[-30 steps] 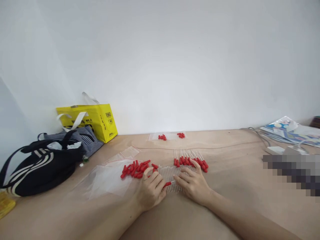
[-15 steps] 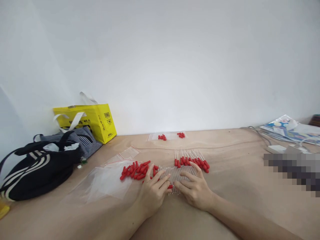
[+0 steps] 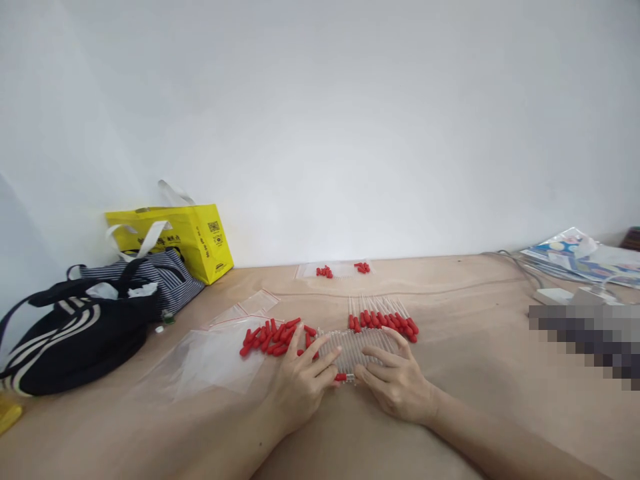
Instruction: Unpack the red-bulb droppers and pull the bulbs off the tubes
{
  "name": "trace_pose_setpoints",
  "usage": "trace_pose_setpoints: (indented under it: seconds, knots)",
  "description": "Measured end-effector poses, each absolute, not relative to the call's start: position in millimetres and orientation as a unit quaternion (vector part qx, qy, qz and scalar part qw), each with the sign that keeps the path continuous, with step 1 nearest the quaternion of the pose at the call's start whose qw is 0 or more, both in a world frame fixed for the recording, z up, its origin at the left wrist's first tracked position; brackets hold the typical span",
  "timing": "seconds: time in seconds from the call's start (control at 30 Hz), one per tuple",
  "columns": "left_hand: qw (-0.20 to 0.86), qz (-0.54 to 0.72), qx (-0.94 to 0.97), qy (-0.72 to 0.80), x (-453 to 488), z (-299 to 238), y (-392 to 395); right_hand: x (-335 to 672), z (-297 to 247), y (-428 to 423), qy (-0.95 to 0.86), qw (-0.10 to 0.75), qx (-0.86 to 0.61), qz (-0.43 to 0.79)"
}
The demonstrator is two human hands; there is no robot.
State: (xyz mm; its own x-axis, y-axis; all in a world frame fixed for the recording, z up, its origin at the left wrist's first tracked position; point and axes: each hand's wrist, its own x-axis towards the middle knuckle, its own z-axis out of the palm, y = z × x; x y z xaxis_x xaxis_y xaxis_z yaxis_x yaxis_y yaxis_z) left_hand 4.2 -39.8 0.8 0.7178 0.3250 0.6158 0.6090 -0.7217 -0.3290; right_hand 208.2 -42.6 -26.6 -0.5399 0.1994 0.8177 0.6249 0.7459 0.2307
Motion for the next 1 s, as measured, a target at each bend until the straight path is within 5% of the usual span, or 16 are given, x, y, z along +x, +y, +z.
trace_pose_setpoints:
  seconds: [0.37, 0.77, 1.0]
  knots:
    - [0.229, -0.329, -0.865, -0.302, -12, 4, -37, 234, -23, -39, -0.813, 0.434, -0.31, -0.233]
    - [-0.007, -0.337, -0.727, -0.598, -45, 15, -3, 232, -30, -26, -0.802, 0.363, -0.447, -0.161]
    - [0.064, -0.325, -0.753, -0.568, -29, 7, -2, 223, -28, -26, -0.762, 0.415, -0.461, -0.186]
